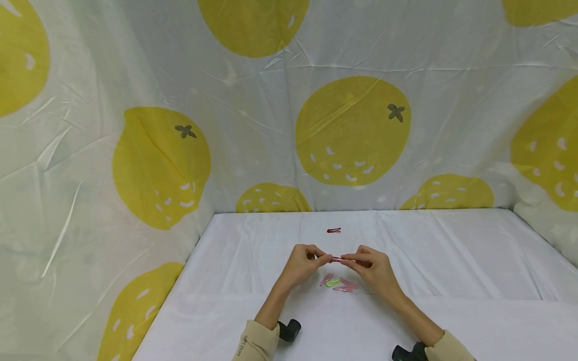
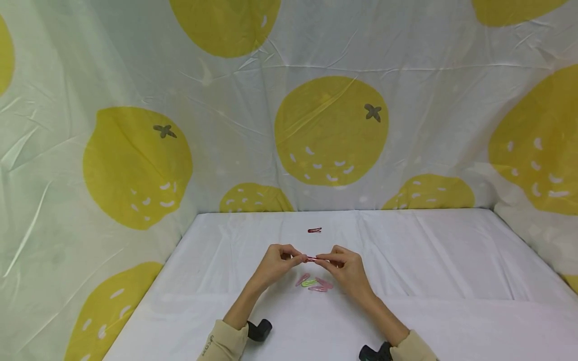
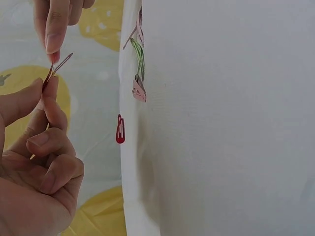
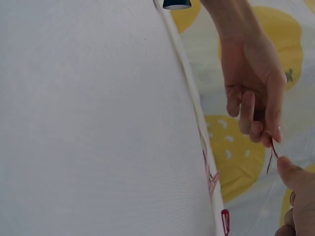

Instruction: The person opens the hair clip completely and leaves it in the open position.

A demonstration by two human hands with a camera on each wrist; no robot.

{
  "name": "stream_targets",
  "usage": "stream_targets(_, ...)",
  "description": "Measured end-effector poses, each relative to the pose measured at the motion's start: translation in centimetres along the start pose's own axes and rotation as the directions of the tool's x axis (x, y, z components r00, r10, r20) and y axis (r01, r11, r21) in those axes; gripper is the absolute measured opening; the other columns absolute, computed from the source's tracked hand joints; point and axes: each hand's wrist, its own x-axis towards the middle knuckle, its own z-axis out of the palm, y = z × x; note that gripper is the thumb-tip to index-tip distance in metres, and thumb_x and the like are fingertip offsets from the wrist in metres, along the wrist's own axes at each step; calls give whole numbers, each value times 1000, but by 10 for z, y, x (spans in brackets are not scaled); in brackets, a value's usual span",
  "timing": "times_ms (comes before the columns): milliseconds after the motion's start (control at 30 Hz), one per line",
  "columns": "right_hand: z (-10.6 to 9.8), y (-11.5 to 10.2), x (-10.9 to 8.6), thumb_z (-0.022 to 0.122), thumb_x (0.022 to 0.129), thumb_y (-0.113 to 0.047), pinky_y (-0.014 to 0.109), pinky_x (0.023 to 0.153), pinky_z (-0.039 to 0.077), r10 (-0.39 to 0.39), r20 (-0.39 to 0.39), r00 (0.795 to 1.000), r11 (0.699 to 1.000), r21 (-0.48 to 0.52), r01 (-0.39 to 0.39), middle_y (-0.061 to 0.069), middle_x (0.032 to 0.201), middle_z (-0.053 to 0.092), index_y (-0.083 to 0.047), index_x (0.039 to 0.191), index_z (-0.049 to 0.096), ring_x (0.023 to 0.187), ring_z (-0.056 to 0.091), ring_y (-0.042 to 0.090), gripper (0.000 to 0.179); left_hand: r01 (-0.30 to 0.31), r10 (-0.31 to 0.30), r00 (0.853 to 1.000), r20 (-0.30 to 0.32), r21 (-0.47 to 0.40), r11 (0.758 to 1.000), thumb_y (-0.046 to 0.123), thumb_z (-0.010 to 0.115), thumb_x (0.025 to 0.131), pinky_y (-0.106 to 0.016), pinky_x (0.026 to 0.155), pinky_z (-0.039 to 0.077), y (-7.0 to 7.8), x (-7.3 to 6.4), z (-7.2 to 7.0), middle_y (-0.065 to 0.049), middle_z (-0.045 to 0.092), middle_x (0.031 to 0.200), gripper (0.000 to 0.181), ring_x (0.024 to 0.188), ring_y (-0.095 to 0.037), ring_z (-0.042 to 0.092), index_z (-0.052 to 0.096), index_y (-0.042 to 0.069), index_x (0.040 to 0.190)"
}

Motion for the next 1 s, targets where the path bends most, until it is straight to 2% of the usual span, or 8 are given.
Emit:
stream_targets(167,-1,0,0,81,82,6,15,58,47,25,19,1000,1000,-6,-25,-1,72,60,-5,97,83,61,51,4,19,-10,10,1000,22,-9,1000,18,83,89,-19,56,35,-1,1,0,-9,75,87,12,64,-9,47,83,6,92)
stream_targets(500,-2,0,-2,81,87,-8,18,58,46,141,50,989,990,-1,-141,0,72,62,-13,97,83,63,50,3,11,-72,72,997,-4,-39,997,11,84,85,-18,61,37,-3,1,1,-15,74,86,9,67,-10,48,83,4,91)
stream_targets(767,-6,-2,-1,77,92,-12,18,70,51,240,103,965,966,77,-248,19,79,67,-8,99,83,72,58,3,10,-122,124,992,36,-34,992,8,83,86,-17,62,38,-2,0,-4,-14,73,85,6,68,-7,49,84,4,90)
stream_targets(867,-8,-1,2,77,93,-13,19,75,54,277,113,954,955,76,-286,18,84,71,-9,100,83,78,65,6,10,-128,130,991,40,-34,991,8,83,86,-17,63,38,-1,1,-5,-15,71,84,6,69,-7,49,84,3,89)
stream_targets(1000,-7,0,6,78,93,-19,18,79,55,356,104,929,931,49,-362,13,92,77,-10,100,83,85,72,11,13,-129,130,991,21,-31,991,8,83,86,-17,62,38,-2,3,-5,-15,71,83,7,68,-6,48,84,3,90)
